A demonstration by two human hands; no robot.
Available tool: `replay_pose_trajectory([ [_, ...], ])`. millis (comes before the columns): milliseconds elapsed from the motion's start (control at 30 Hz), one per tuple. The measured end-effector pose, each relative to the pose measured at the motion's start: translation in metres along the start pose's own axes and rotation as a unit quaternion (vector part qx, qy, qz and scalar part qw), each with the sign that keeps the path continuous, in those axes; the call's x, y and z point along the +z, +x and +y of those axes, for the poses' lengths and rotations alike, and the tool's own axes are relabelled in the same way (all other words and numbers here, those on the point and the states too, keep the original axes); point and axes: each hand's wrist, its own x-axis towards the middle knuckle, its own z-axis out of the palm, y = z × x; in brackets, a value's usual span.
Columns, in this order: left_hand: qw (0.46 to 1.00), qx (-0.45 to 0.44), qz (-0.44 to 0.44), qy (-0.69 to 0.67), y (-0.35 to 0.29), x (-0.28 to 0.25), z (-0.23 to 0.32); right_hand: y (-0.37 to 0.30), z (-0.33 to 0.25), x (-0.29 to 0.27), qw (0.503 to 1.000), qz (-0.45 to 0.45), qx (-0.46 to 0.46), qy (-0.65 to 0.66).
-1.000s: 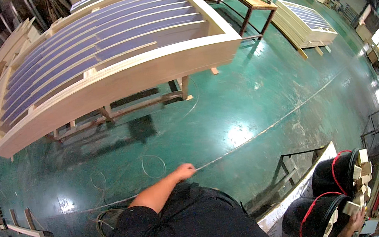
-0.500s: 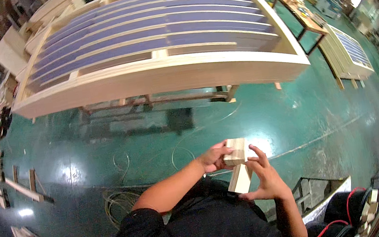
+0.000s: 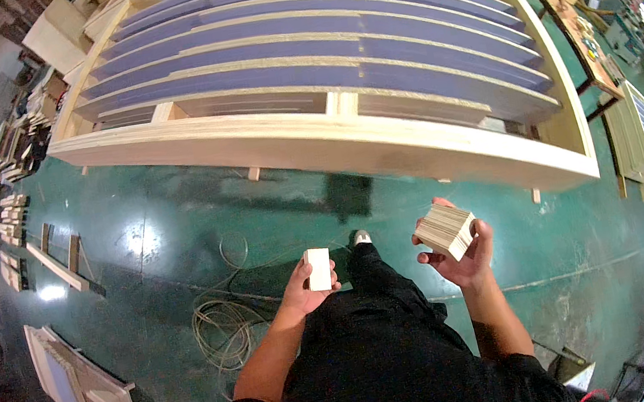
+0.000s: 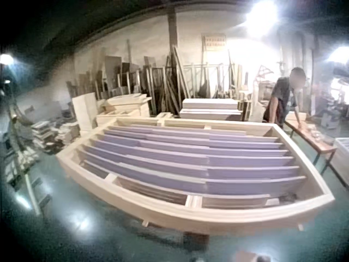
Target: The person assembles a wooden furniture frame by attaching light-colored wooden slats to a purple slatted base. They use a pneumatic nail gun to secure the pieces, frequently walking to retrieve materials and repositioning the large frame on the workshop floor.
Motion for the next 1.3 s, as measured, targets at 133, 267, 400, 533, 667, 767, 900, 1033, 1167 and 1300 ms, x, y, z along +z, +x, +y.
replay_pose_trajectory([
  [133, 0.995, 0.039, 0.045, 0.076, 0.027, 0.047, 0.051, 0.07, -0.03, 0.031, 0.982, -0.027, -0.019, -0.187],
  [267, 0.931, 0.037, 0.116, 0.344, 0.031, 0.049, 0.122, 0.134, -0.077, 0.067, 0.808, -0.004, -0.108, -0.579],
  [400, 0.766, 0.031, 0.224, 0.602, 0.012, 0.074, 0.196, 0.197, -0.092, 0.123, 0.576, -0.01, -0.158, -0.802],
  [533, 0.702, 0.129, 0.26, 0.65, 0.029, 0.124, 0.281, 0.243, -0.087, 0.139, 0.508, 0.027, -0.132, -0.851],
  [667, 0.618, 0.222, 0.282, 0.699, 0.063, 0.145, 0.386, 0.292, -0.058, 0.15, 0.46, 0.056, -0.059, -0.884],
  [767, 0.409, 0.246, 0.267, 0.837, 0.103, 0.149, 0.464, 0.322, -0.042, 0.134, 0.419, 0.078, -0.026, -0.904],
  [900, 0.291, 0.189, 0.244, 0.906, 0.151, 0.13, 0.534, 0.333, -0.022, 0.149, 0.384, 0.109, 0.062, -0.915],
  [1033, 0.26, 0.063, 0.21, 0.94, 0.182, 0.106, 0.554, 0.331, -0.006, 0.141, 0.431, 0.153, 0.043, -0.888],
  [1167, 0.258, 0.0, 0.188, 0.947, 0.182, 0.096, 0.569, 0.329, 0.01, 0.132, 0.351, 0.203, 0.02, -0.914],
  [1300, 0.247, -0.044, 0.172, 0.953, 0.179, 0.097, 0.573, 0.327, 0.024, 0.138, 0.321, 0.246, 0.041, -0.914],
])
